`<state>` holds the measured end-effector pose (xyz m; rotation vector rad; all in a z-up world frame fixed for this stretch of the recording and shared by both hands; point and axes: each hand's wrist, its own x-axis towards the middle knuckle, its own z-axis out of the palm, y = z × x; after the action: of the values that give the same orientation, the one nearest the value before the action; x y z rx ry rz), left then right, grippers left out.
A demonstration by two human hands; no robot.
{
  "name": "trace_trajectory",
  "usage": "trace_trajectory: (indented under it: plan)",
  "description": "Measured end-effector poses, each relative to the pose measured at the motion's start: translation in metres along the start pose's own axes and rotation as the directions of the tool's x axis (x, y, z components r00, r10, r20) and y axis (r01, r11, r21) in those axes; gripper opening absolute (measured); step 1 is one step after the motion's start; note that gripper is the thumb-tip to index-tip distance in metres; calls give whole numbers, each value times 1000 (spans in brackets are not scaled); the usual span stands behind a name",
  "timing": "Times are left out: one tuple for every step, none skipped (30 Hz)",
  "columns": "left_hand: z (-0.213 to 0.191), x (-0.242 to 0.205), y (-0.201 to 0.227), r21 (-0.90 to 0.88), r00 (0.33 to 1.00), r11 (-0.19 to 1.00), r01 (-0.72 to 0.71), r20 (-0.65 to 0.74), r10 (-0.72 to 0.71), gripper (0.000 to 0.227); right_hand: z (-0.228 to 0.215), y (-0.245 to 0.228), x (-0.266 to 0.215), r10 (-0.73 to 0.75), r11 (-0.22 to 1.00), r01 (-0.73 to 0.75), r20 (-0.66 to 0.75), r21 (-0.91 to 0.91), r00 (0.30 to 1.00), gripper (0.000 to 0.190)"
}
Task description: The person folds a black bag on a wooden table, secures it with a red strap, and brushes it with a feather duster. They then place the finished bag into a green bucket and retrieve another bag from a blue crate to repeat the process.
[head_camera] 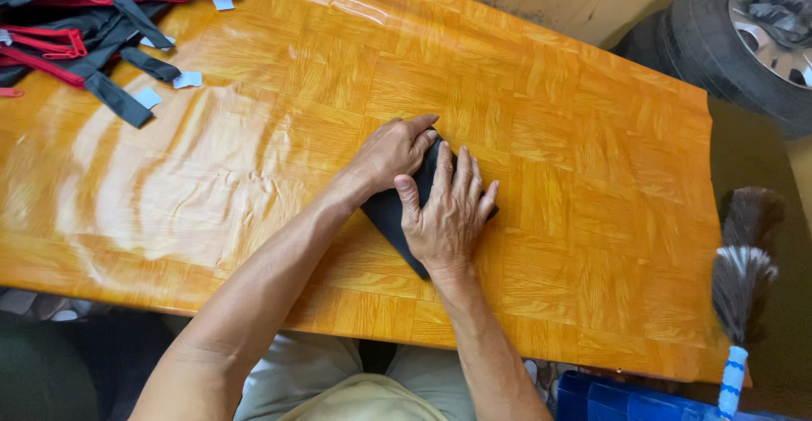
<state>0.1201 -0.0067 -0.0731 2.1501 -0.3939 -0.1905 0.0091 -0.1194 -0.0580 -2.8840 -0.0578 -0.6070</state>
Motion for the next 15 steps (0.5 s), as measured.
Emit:
trace_trajectory:
  plan:
    - [0,0,2,8,999,1000,31,-13,-30,47,4,2,-2,-27,1000,25,-86,-17,996,82]
    - [1,1,2,6,999,999,36,-6,-36,47,8,4,-3,-23,1000,22,-78,-17,997,82]
    - [1,1,2,25,998,998,56,0,-56,46,11,6,-4,-26,1000,25,-97,-14,995,82]
    - [-5,8,5,56,998,997,61,1,-62,47,15,6,3,-27,1000,26,-134,-9,991,82]
    - [0,14,4,64,999,997,52,3,-52,47,18,9,2,-20,1000,19,-145,-6,989,82]
    - [3,21,2,157,997,985,71,28,-77,48,22,13,2,-23,1000,25,-147,9,989,82]
    - [6,27,-1,250,993,964,89,50,-105,49,27,16,3,-27,999,31,-148,25,989,81]
    - [9,29,3,243,992,964,110,35,-122,49,27,19,0,-47,998,51,-137,32,990,81]
    - [11,31,5,307,991,947,96,61,-120,48,28,21,-2,-41,999,44,-141,21,989,82]
    - [5,36,7,377,990,923,80,74,-117,47,30,20,3,-41,999,44,-158,18,987,82]
    - [-3,26,17,378,990,920,103,46,-130,47,29,21,3,-66,997,72,-159,32,985,82]
    - [-11,17,27,332,988,938,102,73,-133,52,29,21,2,-65,998,68,-164,12,984,86]
    - [-19,8,38,285,986,953,101,99,-134,57,29,21,2,-63,998,63,-170,-7,983,89]
    - [-19,8,36,298,987,948,112,77,-140,57,29,20,3,-75,997,78,-180,11,981,89]
    - [-19,10,33,248,985,962,117,93,-144,58,29,20,4,-79,997,80,-189,1,979,93]
